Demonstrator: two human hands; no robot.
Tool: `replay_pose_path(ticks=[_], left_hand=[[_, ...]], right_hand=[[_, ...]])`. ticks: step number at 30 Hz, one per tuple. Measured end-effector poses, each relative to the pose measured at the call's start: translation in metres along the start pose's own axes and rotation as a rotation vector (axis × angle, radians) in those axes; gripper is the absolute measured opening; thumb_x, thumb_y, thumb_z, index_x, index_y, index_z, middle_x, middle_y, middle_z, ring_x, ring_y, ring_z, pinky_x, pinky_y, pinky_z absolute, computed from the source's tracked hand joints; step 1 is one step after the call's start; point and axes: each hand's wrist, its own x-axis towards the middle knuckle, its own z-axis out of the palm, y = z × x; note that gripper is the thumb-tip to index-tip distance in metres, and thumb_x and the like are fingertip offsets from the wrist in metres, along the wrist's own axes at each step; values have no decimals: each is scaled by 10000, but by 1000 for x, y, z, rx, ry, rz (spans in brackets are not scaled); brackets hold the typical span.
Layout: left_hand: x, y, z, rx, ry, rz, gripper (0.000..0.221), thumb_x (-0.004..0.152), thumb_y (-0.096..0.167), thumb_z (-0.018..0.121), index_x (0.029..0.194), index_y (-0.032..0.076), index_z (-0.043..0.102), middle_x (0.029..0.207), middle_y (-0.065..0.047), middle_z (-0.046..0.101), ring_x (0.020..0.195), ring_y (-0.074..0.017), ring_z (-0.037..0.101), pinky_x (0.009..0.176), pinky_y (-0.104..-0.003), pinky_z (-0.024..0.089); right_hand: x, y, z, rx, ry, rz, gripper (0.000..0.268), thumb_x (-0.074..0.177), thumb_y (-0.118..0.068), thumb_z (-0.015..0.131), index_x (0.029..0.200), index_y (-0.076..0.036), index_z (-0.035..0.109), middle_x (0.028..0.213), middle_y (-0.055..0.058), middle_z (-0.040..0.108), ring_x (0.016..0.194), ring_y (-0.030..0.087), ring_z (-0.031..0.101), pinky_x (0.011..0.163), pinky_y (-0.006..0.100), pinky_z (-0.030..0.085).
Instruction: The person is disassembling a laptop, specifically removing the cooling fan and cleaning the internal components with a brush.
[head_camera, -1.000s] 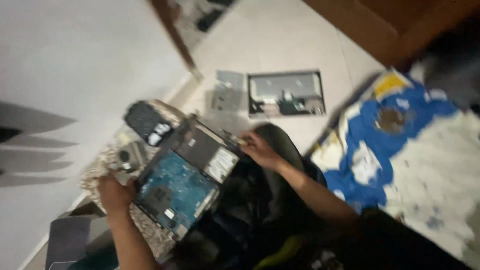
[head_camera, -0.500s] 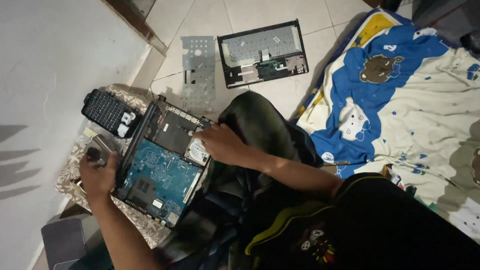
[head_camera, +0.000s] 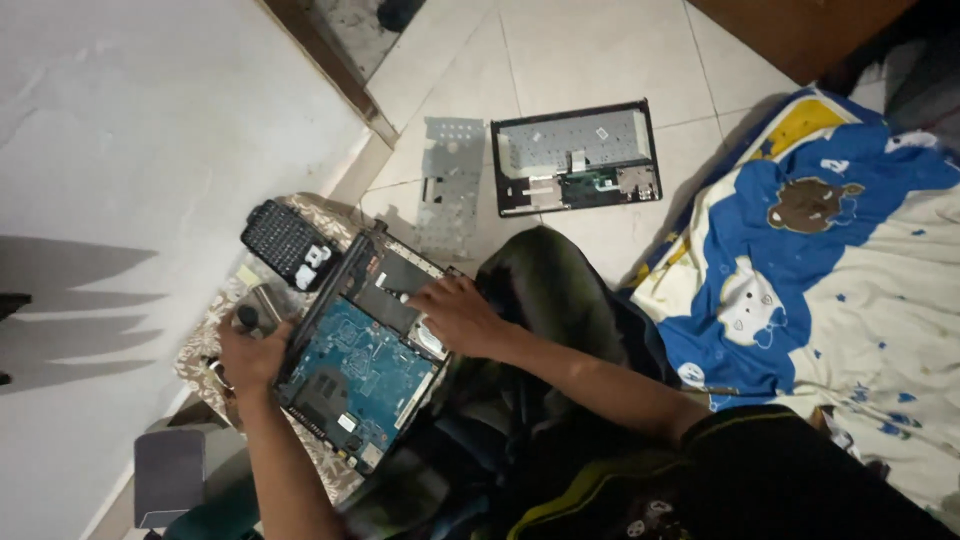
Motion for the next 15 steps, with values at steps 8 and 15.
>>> replay_pose_path(ticks=[8, 15], left_hand=[[10, -21, 8, -119, 53, 29, 1017, 731, 465, 836, 1577, 132, 383, 1351, -166, 672, 1253, -413, 624, 1032, -597, 463], [-77, 39, -76, -315, 175, 173, 1019, 746, 274, 879, 1581, 30, 350, 1320, -246, 628, 1042, -437, 692, 873, -559, 544]], right_hand=[[2, -12, -39, 204, -55, 56, 353, 1068, -193, 532, 1407, -98, 522, 1200, 161, 544, 1152, 387, 544, 967, 597, 431], [2, -14, -49, 311, -74, 53, 384, 1074, -212, 530, 1445, -120, 484, 1192, 128, 546, 1154, 377, 554, 960, 612, 427]])
